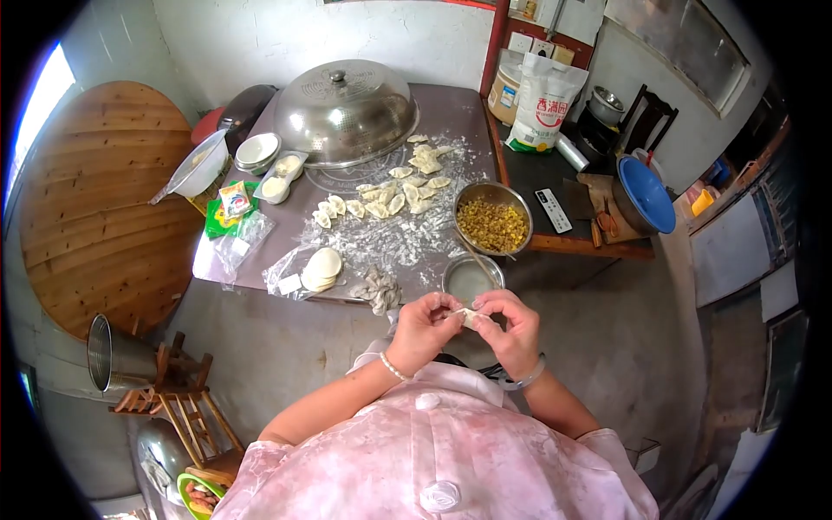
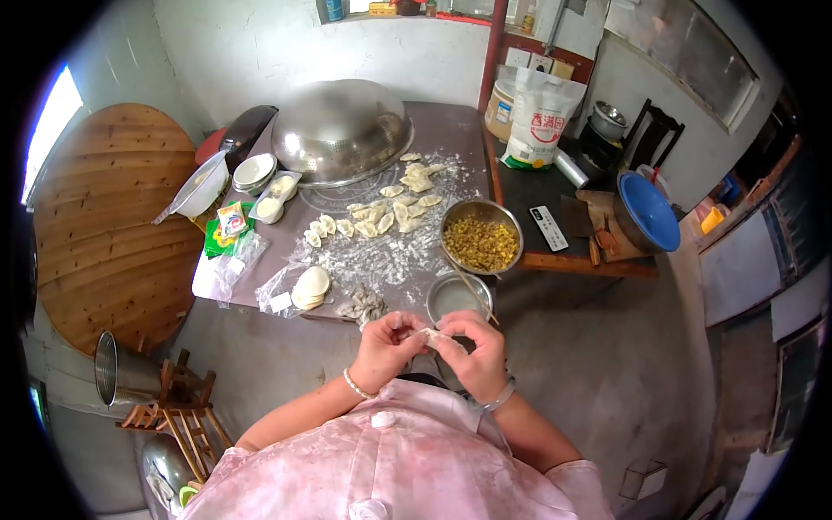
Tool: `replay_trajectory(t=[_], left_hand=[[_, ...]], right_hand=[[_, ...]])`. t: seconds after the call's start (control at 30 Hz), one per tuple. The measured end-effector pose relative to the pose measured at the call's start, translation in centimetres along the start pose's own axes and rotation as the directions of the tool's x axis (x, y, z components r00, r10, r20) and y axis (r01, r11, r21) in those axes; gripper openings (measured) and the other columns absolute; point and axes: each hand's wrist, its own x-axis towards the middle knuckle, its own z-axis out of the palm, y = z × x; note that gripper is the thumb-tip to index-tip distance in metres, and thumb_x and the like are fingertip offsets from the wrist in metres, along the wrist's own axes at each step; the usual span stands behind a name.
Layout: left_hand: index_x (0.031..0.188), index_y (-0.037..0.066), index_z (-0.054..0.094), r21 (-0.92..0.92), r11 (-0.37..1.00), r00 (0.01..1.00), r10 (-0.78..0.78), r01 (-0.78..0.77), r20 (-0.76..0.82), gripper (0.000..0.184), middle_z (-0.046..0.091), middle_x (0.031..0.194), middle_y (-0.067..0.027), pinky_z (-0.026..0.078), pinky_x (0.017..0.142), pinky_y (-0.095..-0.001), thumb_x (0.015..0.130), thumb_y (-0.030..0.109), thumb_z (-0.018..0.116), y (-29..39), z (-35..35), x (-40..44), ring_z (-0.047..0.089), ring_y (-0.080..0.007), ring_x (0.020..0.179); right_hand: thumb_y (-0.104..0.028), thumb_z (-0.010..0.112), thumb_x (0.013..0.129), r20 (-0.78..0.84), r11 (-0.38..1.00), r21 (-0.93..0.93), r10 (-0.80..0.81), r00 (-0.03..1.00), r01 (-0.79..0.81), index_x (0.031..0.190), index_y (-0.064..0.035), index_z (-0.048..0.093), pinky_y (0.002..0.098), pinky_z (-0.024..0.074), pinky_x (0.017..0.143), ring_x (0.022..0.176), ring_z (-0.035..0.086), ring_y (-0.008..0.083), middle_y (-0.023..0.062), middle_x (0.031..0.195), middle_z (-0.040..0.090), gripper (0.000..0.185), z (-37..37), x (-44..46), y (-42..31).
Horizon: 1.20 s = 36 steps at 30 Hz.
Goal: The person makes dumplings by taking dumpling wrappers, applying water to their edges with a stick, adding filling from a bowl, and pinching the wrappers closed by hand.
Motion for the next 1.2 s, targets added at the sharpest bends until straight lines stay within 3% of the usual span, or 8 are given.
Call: replay_trajectory(t=[0.1, 0.33, 0.53, 0.63, 0.73, 0.77, 1.07, 1.2], left_hand=[[0.089, 0.000, 0.056, 0.206, 0.963, 0.982, 0.184, -0.172, -0.039, 0.010, 0.055, 0.074, 0.0027, 0.039, 0.054, -0.0157, 0.080, 0.000, 0.062, 0.0, 0.6, -0.1, 0.048, -0.0009, 0.063], [0.090, 0.000, 0.057, 0.245, 0.934, 0.965, 0.260, -0.262, 0.042, 0.012, 0.055, 0.080, 0.0004, 0.042, 0.059, -0.0179, 0.079, -0.002, 0.062, -0.2, 0.7, -0.5, 0.048, -0.0025, 0.069], [0.095, 0.000, 0.056, 0.273, 0.941, 0.979, 0.192, -0.202, 0.063, 0.017, 0.058, 0.090, -0.0008, 0.048, 0.069, -0.0187, 0.079, -0.006, 0.060, 0.5, 0.9, -0.9, 0.056, -0.0047, 0.080], [0.096, -0.001, 0.056, 0.199, 0.968, 0.988, 0.148, -0.152, 0.033, 0.018, 0.059, 0.089, -0.0014, 0.049, 0.068, -0.0183, 0.079, -0.006, 0.060, 0.4, 0.8, -0.7, 0.056, -0.0045, 0.078], [0.097, -0.002, 0.055, 0.061, 0.995, 0.997, 0.082, -0.081, -0.007, 0.018, 0.060, 0.088, -0.0026, 0.050, 0.067, -0.0186, 0.080, -0.006, 0.060, 0.4, 0.7, -0.5, 0.057, -0.0050, 0.077], [0.097, -0.002, 0.055, 0.066, 0.994, 0.996, 0.085, -0.084, -0.018, 0.019, 0.060, 0.088, -0.0030, 0.050, 0.068, -0.0188, 0.080, -0.006, 0.060, 0.6, 0.6, -0.4, 0.058, -0.0054, 0.077], [0.101, -0.003, 0.053, -0.042, 0.998, 0.998, 0.056, -0.056, 0.008, 0.021, 0.061, 0.097, -0.0071, 0.051, 0.076, -0.0231, 0.081, -0.007, 0.059, 1.1, 0.7, -0.7, 0.060, -0.0110, 0.089], [0.103, -0.003, 0.053, -0.008, 0.998, 0.997, 0.064, -0.064, 0.034, 0.022, 0.062, 0.096, -0.0069, 0.051, 0.075, -0.0228, 0.082, -0.006, 0.059, 0.8, 0.3, -0.7, 0.061, -0.0107, 0.086]], right_hand=[[0.000, 0.067, 0.071, 0.044, 0.967, -0.187, -0.170, 0.984, 0.175, 0.075, 0.0007, 0.060, 0.0311, 0.0437, 0.082, 0.091, 0.056, 0.0203, 0.0098, 0.088, 0.060, 0.008, 0.1, -0.1, 0.0], [-0.001, 0.064, 0.069, -0.018, 0.996, -0.084, 0.023, 1.000, -0.024, 0.088, -0.0014, 0.063, 0.0345, 0.0489, 0.075, 0.083, 0.060, 0.0297, 0.0113, 0.088, 0.063, 0.018, 0.2, 0.2, -0.5], [-0.001, 0.065, 0.069, -0.054, 0.862, -0.411, -0.347, 0.936, 0.295, 0.083, -0.0011, 0.061, 0.0355, 0.0475, 0.074, 0.082, 0.059, 0.0290, 0.0116, 0.085, 0.062, 0.014, 0.5, 0.1, -0.1], [-0.002, 0.065, 0.074, -0.051, 0.926, -0.320, -0.227, 0.973, 0.200, 0.091, -0.0003, 0.061, 0.0332, 0.0479, 0.076, 0.085, 0.060, 0.0228, 0.0102, 0.088, 0.062, 0.018, 0.4, -0.2, 1.0], [-0.006, 0.063, 0.081, -0.058, 0.947, 0.268, 0.198, 0.978, -0.176, 0.103, 0.0020, 0.057, 0.0294, 0.0480, 0.077, 0.088, 0.059, 0.0158, 0.0088, 0.092, 0.062, 0.024, 0.8, -0.4, -0.1], [-0.009, 0.062, 0.085, -0.028, 0.932, 0.320, 0.191, 0.981, -0.172, 0.112, 0.0042, 0.052, 0.0263, 0.0473, 0.079, 0.091, 0.057, 0.0122, 0.0077, 0.096, 0.061, 0.032, 0.8, -0.2, -0.5], [-0.004, 0.062, 0.082, 0.043, 0.888, 0.305, 0.347, 0.937, -0.343, 0.089, 0.0020, 0.062, 0.0183, 0.0446, 0.050, 0.068, 0.056, 0.0058, 0.0044, 0.090, 0.061, 0.010, 0.1, -0.3, 0.4], [-0.004, 0.062, 0.082, 0.069, 0.874, 0.319, 0.364, 0.929, -0.367, 0.088, 0.0011, 0.062, 0.0186, 0.0449, 0.051, 0.068, 0.056, 0.0059, 0.0035, 0.088, 0.061, 0.008, 0.0, -0.4, 0.4]])
